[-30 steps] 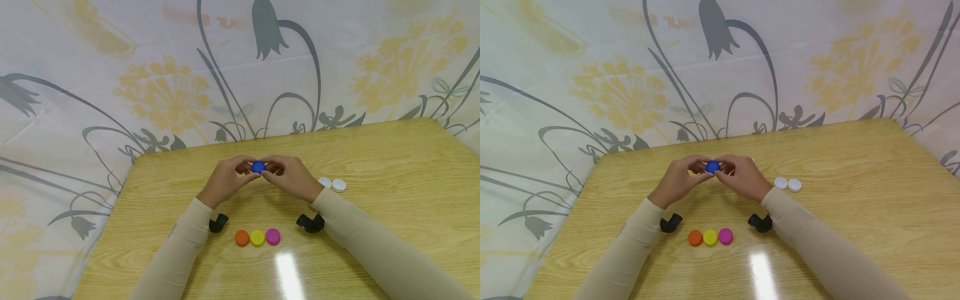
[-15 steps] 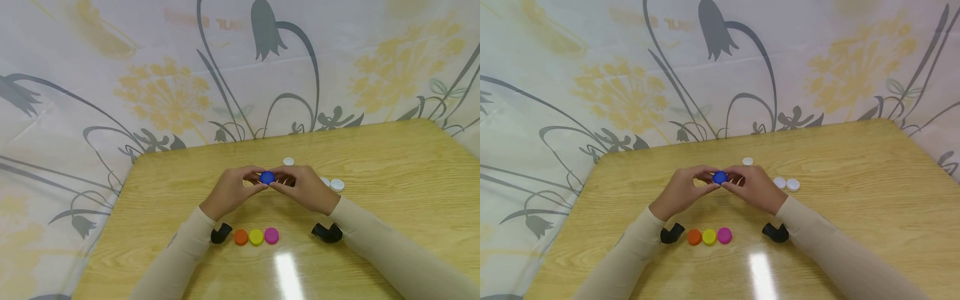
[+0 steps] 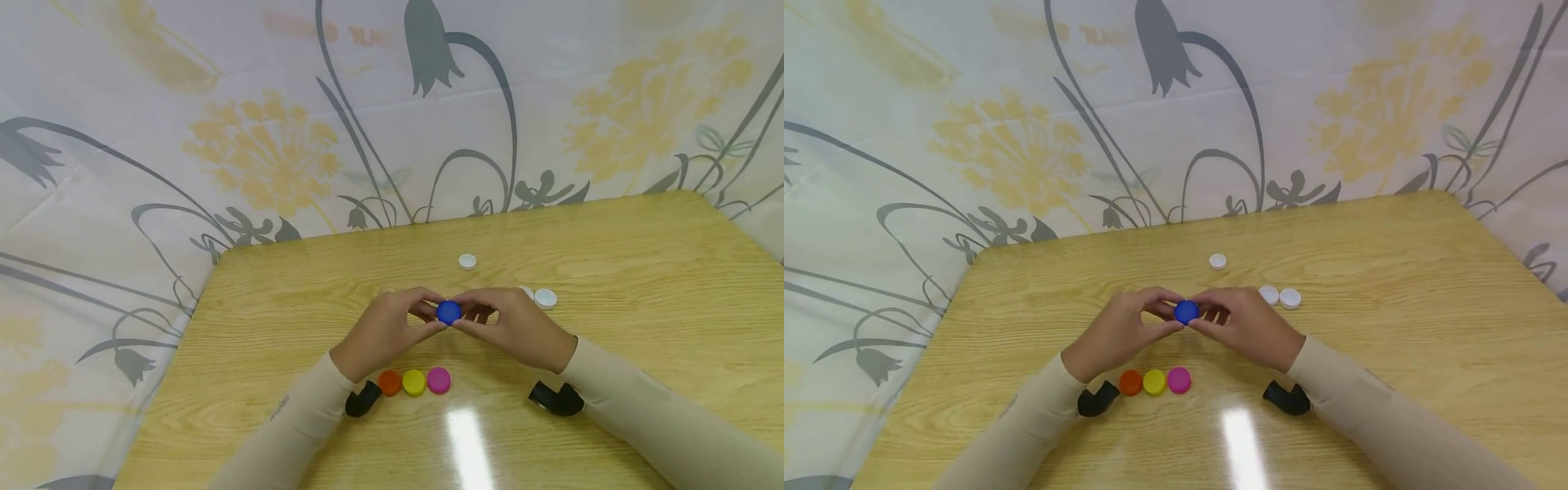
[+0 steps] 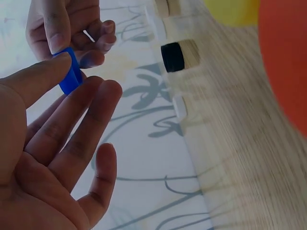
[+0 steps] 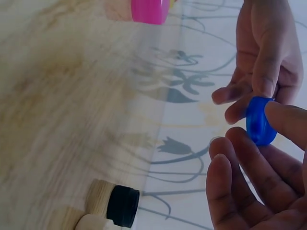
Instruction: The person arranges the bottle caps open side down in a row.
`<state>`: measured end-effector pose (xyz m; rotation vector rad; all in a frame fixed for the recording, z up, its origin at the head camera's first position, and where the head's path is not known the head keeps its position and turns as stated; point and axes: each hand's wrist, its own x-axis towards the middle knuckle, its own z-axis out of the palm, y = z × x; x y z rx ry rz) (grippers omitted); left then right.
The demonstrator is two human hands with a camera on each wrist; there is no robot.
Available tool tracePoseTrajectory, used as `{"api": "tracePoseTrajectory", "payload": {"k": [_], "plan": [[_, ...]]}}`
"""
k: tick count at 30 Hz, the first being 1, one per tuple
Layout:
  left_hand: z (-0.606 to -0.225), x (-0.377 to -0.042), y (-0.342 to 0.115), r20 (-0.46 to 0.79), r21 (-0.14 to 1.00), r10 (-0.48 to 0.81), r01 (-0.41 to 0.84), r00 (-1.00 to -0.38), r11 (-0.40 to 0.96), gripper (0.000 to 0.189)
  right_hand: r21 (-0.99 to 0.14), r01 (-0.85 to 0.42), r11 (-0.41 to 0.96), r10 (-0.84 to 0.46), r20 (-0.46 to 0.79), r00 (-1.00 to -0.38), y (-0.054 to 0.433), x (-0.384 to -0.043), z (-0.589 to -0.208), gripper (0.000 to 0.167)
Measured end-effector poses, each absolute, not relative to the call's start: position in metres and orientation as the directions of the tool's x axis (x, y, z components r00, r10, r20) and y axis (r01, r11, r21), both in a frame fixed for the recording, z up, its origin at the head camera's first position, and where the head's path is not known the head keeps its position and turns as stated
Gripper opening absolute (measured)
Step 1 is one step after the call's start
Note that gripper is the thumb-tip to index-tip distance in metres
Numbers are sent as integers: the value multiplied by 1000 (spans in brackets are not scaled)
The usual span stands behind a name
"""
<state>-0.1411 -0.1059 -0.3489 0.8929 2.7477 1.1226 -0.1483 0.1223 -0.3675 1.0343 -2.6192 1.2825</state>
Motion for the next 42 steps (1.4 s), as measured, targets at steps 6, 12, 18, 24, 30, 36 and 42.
{"api": "tracePoseTrajectory", "payload": {"k": [6, 12, 18, 24, 30, 36, 42], "plan": [[-351, -131, -98, 121, 629, 521, 472, -845, 618, 30, -674, -601, 430, -557, 326, -764, 128, -138, -376, 22], [-355, -125, -94, 97, 585, 537, 485, -838, 650, 27, -679, -612, 406, -590, 317, -742, 132, -132, -383, 22], [-357, -119, -89, 66, 514, 527, 481, -848, 710, 26, -700, -597, 391, -641, 259, -723, 136, -129, -385, 22], [-362, -116, -84, 35, 454, 547, 500, -837, 737, 28, -771, -526, 359, -683, 166, -711, 139, -126, -387, 21], [-369, -115, -83, -16, 416, 561, 505, -828, 757, 29, -808, -474, 349, -712, 101, -695, 139, -124, -389, 21], [-374, -109, -82, -17, 344, 587, 546, -810, 764, 28, -802, -460, 382, -729, 44, -683, 139, -122, -393, 20], [-377, -106, -80, -5, 269, 600, 577, -800, 772, 27, -804, -441, 398, -732, 12, -681, 137, -121, -395, 19]]}}
